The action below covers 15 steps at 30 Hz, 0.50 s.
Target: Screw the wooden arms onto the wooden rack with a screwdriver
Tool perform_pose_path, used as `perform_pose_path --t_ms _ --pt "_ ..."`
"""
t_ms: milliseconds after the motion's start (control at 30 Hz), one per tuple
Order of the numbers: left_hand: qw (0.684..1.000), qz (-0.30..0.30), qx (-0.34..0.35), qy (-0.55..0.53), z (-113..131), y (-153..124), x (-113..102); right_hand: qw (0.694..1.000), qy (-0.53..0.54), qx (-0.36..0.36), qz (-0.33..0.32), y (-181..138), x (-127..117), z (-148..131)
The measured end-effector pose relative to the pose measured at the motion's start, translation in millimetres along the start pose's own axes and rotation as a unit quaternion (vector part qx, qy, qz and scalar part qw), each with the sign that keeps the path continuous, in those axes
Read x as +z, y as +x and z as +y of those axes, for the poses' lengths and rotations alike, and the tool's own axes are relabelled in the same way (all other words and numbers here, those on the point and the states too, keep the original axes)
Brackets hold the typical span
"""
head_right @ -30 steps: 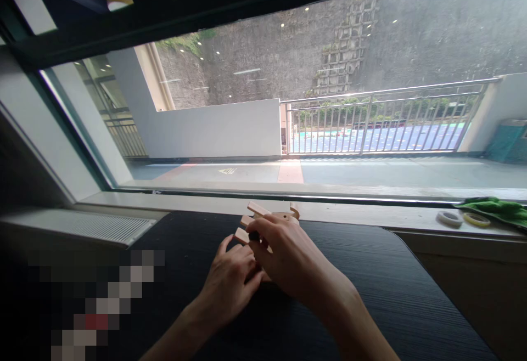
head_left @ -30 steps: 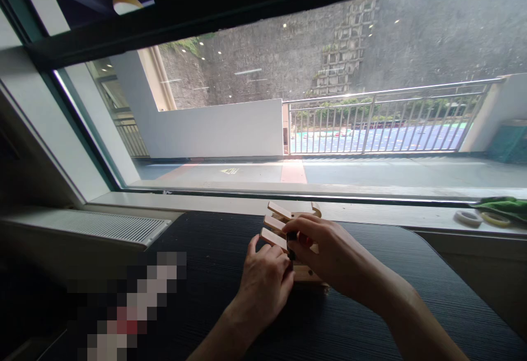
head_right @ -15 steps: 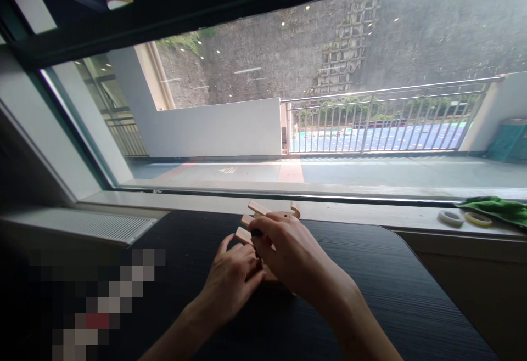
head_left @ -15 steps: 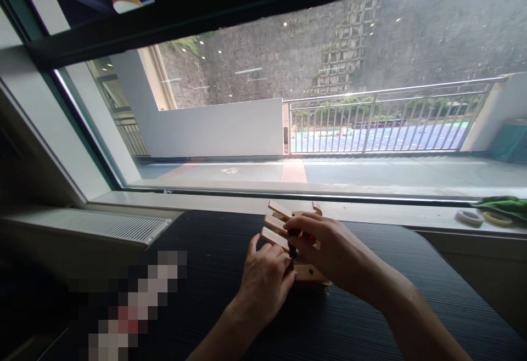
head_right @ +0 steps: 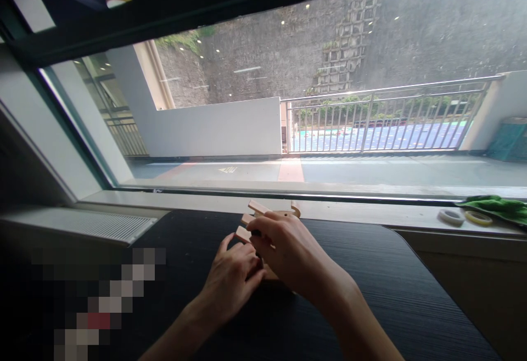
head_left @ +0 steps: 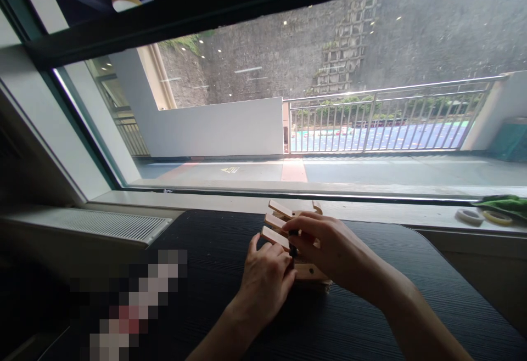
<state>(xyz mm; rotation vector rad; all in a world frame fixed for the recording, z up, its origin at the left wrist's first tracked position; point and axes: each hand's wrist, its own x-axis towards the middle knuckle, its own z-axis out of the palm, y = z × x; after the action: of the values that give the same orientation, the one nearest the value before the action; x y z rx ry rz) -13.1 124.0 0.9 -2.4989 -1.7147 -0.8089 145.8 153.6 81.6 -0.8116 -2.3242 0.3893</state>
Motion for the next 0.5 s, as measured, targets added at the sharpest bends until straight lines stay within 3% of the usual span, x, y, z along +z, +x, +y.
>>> perform_pose_path --t_ms 300,500 --pt "1.000 -0.016 -0.007 -0.010 0.0 0.2 -3.2 0.999 0.031 -0.014 -0.002 -1.7 0.8 -4.4" --pt "0.992 -0.104 0.014 -0.073 -12.0 -0.7 -29.9 1.000 0.017 -0.010 -0.002 -1.6 0.3 -2.5"
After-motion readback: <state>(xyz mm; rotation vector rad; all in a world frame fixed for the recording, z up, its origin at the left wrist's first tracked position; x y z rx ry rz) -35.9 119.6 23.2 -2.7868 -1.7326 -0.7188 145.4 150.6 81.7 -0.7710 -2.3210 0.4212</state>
